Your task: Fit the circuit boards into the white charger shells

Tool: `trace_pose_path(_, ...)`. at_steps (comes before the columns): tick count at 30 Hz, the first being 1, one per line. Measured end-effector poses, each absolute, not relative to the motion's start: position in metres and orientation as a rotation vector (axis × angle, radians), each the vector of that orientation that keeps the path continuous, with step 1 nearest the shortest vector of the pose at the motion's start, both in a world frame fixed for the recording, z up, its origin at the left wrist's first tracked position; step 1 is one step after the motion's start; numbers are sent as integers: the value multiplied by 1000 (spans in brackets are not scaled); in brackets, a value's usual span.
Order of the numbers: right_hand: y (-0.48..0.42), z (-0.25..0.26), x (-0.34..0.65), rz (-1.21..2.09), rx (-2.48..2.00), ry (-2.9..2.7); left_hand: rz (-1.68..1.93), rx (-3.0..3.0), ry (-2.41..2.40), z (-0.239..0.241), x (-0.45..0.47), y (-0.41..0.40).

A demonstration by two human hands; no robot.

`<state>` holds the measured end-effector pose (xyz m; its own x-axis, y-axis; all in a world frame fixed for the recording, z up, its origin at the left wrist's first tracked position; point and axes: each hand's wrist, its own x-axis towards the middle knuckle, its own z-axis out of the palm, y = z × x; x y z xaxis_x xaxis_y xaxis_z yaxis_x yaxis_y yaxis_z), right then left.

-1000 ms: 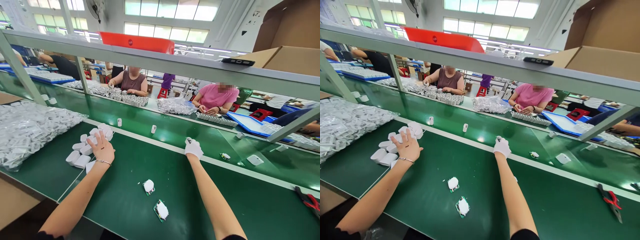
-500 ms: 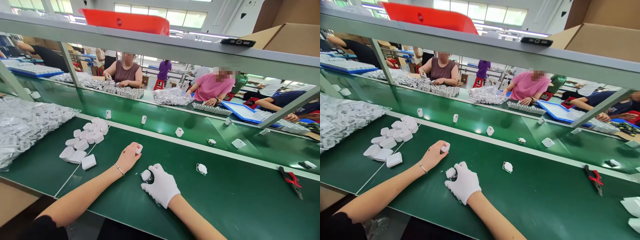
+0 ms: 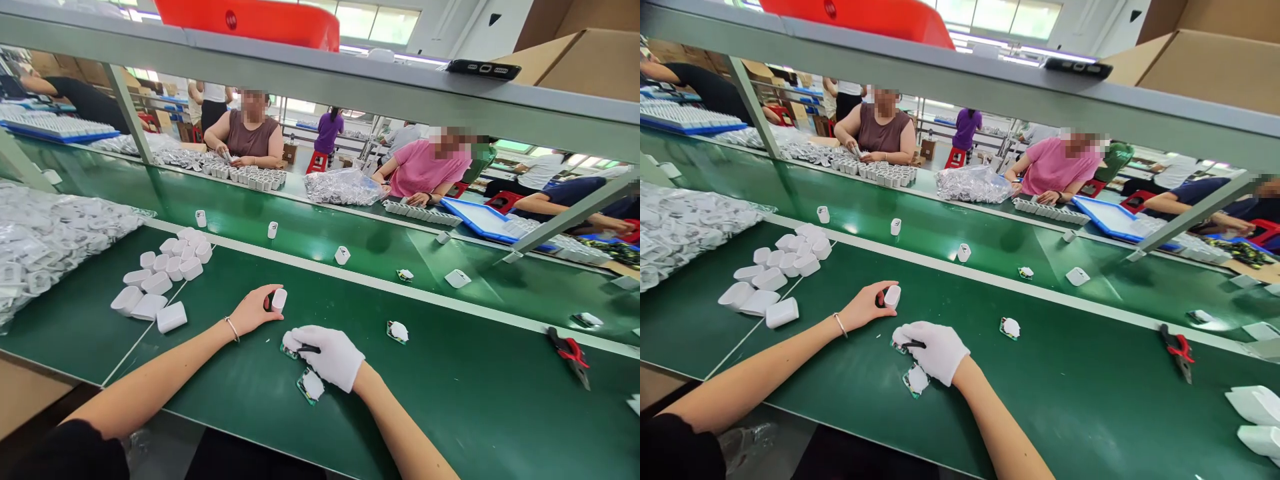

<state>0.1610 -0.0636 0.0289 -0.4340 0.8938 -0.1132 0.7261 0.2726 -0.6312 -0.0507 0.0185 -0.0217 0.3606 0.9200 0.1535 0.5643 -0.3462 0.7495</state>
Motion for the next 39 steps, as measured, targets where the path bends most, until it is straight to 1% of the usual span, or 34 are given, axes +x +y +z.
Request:
trace_pose_path(4, -66, 41, 170, 700, -1699, -2246, 779, 2051, 1272, -21, -50, 18)
trace_pose_path(7, -64, 39, 172, 679, -1747, -2137, 789, 2076, 1261, -19, -49, 18)
trace_pose_path(12, -64, 24, 155, 661, -2064, -2024, 797, 2118, 1230, -15, -48, 15)
trace_pose_path(15, -67, 16, 149, 591, -2110, -1943, 800, 2137, 1208, -14, -47, 12)
trace_pose_path(18, -67, 9, 152, 515, -2062, -1919, 811, 2143, 1190, -14, -46, 11)
trace_pose_path(24, -55, 0, 162, 616, -1955, -1778, 863, 2136, 1121, -14, -45, 9)
trace_pose_path(27, -55, 4, 162, 587, -1818, -1635, 886, 2142, 1087, -12, -44, 6)
trace_pose_path(31, -65, 13, 157, 703, -1589, -1475, 889, 2147, 1136, -9, -39, 2)
trace_pose_path(36, -77, 14, 148, 754, -1375, -1389, 1093, 2140, 878, -12, -30, -9)
trace_pose_path(39, -82, 10, 144, 709, -1332, -1386, 1156, 2210, 854, -16, -26, -17)
